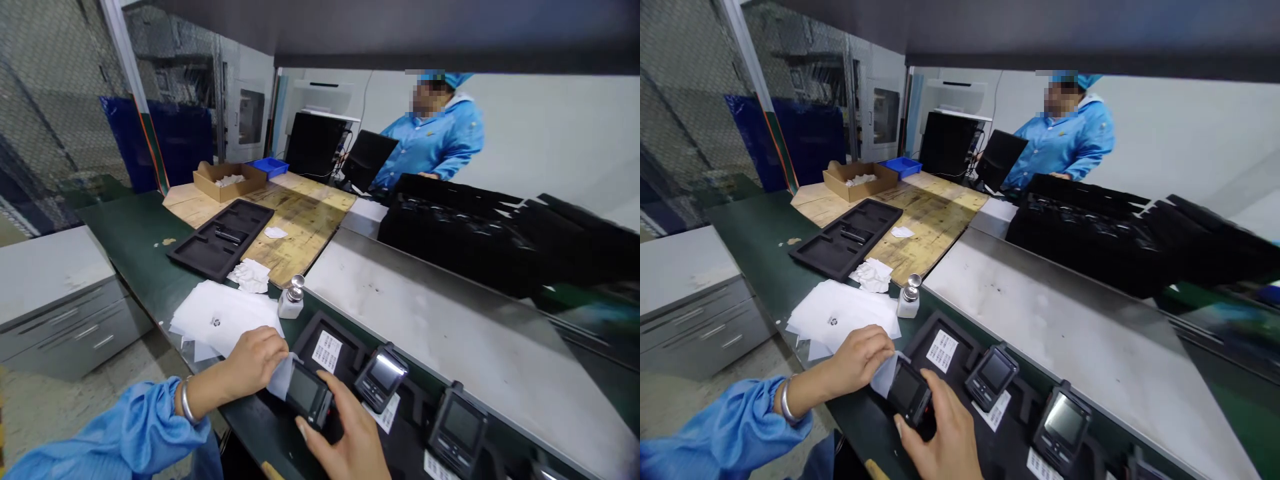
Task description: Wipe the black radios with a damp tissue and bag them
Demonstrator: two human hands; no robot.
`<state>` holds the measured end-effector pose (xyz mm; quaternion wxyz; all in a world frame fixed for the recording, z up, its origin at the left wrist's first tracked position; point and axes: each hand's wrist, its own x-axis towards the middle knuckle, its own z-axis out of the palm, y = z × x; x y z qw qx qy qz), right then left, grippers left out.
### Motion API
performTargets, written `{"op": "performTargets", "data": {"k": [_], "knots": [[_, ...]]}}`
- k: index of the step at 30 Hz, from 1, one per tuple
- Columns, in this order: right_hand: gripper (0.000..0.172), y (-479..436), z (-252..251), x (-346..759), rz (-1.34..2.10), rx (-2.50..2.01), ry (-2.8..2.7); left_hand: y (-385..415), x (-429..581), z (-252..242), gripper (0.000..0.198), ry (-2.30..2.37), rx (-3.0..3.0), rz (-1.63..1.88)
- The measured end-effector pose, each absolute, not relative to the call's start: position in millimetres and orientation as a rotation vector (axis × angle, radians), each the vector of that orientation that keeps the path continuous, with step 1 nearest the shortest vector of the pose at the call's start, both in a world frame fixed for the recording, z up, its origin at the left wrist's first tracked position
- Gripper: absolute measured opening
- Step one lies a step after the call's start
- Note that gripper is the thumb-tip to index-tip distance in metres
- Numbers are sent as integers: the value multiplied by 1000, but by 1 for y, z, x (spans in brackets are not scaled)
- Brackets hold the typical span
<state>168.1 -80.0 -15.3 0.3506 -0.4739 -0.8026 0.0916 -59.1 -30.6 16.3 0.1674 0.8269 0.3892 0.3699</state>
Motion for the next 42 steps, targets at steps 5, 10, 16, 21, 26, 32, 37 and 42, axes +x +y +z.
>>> {"op": "performTargets", "data": {"k": [5, 10, 16, 21, 26, 32, 37, 42], "knots": [[57, -80, -9, 178, 250, -1220, -2103, -37, -28, 31, 18, 883, 2338, 1030], [88, -70, 21, 193, 504, -1216, -2093, -28, -6, 57, 17, 796, 2194, 1142], [80, -75, 24, 213, 588, -1290, -1877, -7, 6, 73, 17, 931, 2007, 1350], [49, -71, -10, 256, 509, -1437, -1758, 24, 52, 51, 20, 1210, 2231, 988], [58, -45, -14, 308, 161, -1841, -1994, 48, 96, 32, 18, 1333, 2318, 707], [90, -9, -3, 316, 124, -1868, -2397, 16, 102, 4, 100, 1435, 2374, 303], [92, 10, 11, 308, 17, -1711, -2763, 5, 81, 9, 100, 1568, 2362, 189], [81, 14, 12, 320, -134, -1525, -2923, 2, 45, 21, 90, 1528, 2353, 281]]}}
